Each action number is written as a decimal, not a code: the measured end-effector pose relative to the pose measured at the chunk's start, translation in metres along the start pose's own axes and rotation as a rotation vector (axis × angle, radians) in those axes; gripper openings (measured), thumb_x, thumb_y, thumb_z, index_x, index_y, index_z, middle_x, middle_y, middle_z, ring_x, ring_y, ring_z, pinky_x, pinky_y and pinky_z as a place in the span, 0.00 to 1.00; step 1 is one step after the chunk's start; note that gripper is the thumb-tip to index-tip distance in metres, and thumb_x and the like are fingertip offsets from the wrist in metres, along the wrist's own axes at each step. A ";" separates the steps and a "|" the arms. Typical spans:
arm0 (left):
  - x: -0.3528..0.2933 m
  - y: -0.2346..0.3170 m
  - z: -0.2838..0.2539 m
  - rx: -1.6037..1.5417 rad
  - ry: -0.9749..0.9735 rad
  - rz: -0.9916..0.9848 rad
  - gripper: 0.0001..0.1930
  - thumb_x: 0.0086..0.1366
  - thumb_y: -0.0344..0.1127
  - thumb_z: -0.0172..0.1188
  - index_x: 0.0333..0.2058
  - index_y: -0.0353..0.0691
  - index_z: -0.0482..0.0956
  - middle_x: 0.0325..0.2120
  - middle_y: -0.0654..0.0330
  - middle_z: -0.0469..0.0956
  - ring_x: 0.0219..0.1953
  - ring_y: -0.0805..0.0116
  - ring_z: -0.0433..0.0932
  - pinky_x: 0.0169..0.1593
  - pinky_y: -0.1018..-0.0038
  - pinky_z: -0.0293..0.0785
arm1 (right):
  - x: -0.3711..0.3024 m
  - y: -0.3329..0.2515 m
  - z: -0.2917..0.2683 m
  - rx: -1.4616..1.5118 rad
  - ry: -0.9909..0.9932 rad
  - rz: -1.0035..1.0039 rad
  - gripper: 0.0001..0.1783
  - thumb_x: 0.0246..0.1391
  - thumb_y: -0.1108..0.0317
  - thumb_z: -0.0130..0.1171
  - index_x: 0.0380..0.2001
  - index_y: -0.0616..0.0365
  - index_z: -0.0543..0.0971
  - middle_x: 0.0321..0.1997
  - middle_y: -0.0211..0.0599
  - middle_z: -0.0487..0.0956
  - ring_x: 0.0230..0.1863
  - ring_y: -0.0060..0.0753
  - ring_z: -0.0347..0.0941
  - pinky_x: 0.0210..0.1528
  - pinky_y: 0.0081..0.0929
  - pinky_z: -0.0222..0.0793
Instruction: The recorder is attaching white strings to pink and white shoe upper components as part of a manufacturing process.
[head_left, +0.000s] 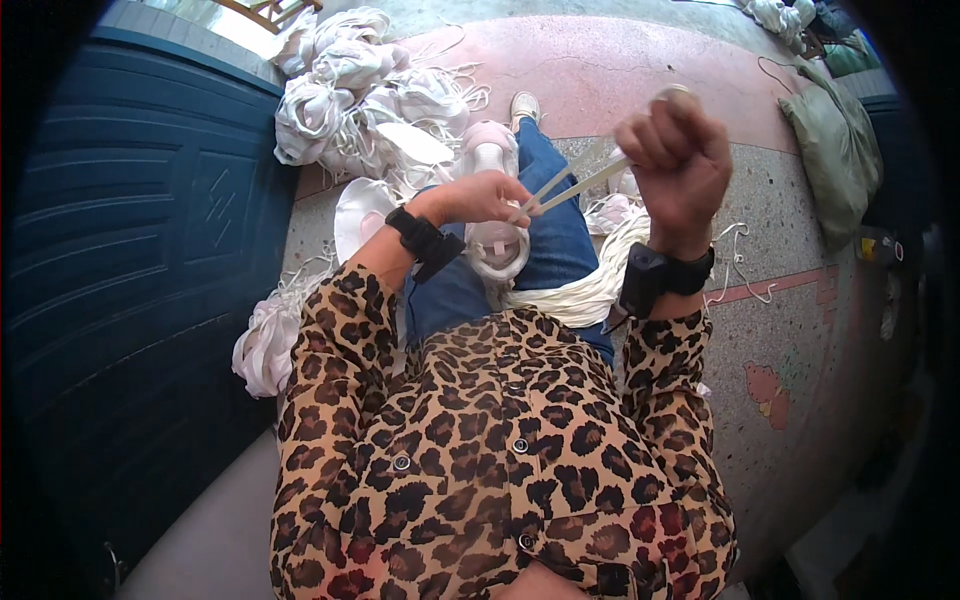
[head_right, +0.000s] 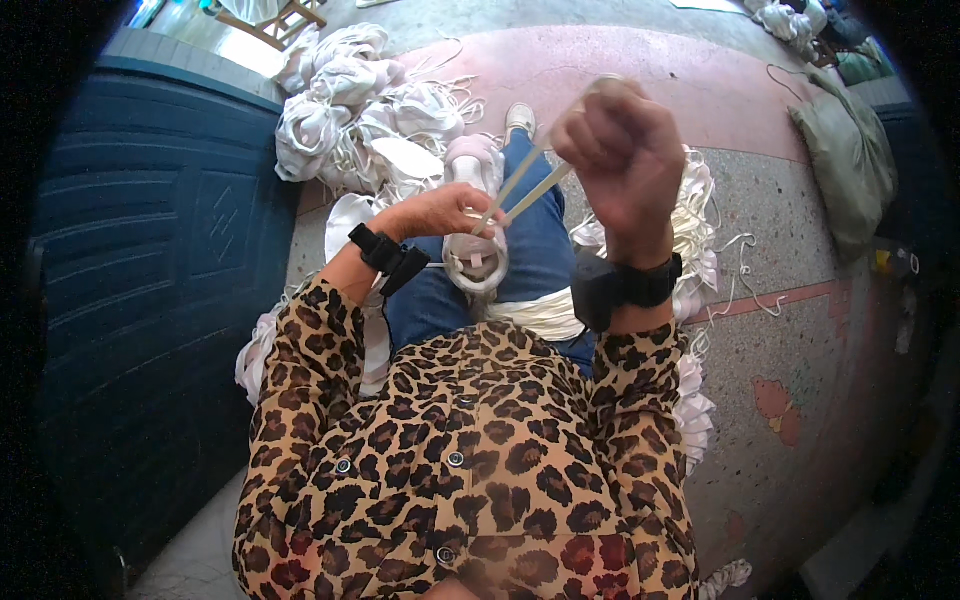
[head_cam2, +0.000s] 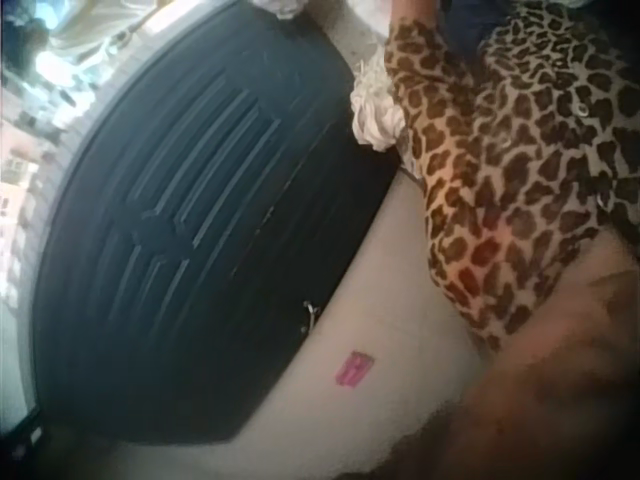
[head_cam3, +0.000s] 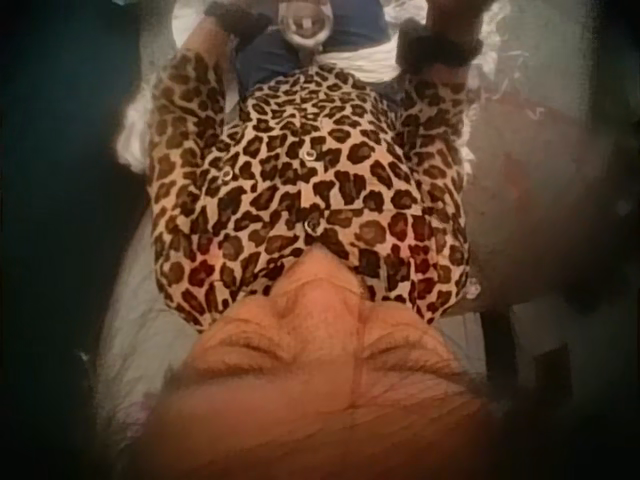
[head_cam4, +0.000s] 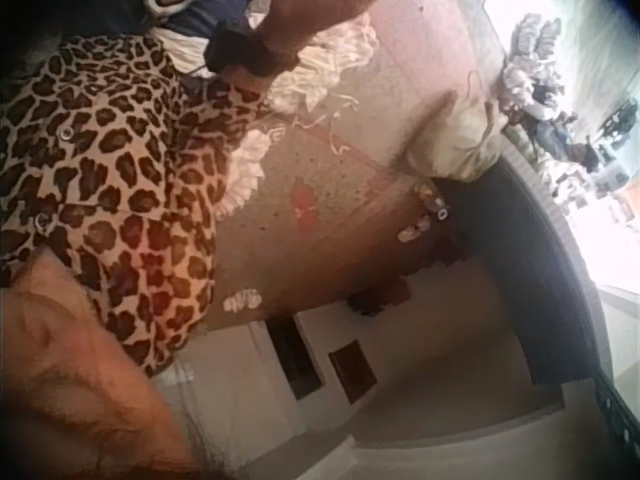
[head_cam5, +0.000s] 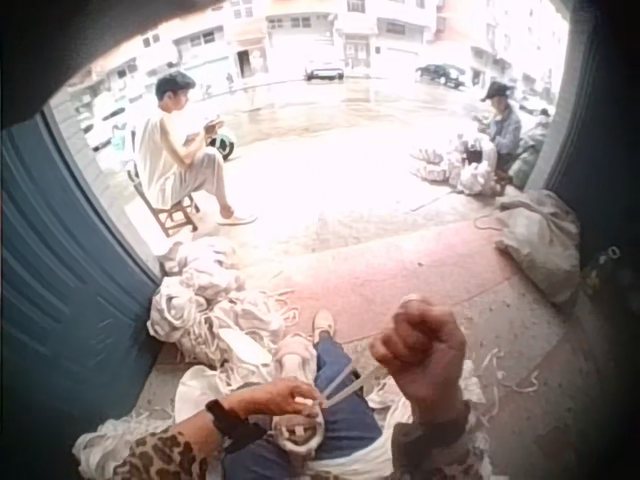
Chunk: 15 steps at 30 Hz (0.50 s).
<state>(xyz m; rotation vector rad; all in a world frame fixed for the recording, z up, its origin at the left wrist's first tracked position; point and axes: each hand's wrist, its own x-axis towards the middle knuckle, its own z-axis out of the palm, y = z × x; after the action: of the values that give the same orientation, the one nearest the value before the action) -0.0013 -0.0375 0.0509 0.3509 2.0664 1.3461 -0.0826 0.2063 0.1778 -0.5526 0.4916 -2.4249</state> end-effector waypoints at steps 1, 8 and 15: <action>-0.002 0.000 0.000 -0.050 -0.015 -0.037 0.13 0.62 0.37 0.67 0.44 0.38 0.84 0.43 0.56 0.83 0.45 0.64 0.79 0.53 0.69 0.72 | 0.001 0.000 -0.005 -0.167 0.085 -0.047 0.13 0.65 0.64 0.44 0.29 0.57 0.74 0.22 0.26 0.64 0.25 0.24 0.59 0.36 0.27 0.59; -0.074 -0.074 -0.093 -1.320 0.737 0.110 0.09 0.73 0.36 0.51 0.33 0.40 0.74 0.24 0.64 0.73 0.27 0.70 0.71 0.41 0.72 0.70 | -0.046 -0.050 -0.149 0.000 0.778 -0.099 0.16 0.67 0.62 0.47 0.28 0.56 0.76 0.34 0.37 0.77 0.39 0.32 0.72 0.44 0.32 0.67; -0.159 -0.119 -0.114 -1.113 0.912 -0.351 0.06 0.71 0.38 0.52 0.34 0.46 0.73 0.20 0.72 0.67 0.21 0.78 0.65 0.25 0.78 0.58 | -0.096 0.067 -0.141 -1.159 0.352 0.461 0.18 0.63 0.67 0.56 0.54 0.60 0.77 0.34 0.31 0.80 0.36 0.21 0.75 0.41 0.20 0.72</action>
<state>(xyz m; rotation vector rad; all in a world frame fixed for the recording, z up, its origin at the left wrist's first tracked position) 0.0612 -0.2573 0.0340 -1.2175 1.4377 2.3649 -0.0500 0.2458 0.0014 -0.3671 1.9564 -1.5939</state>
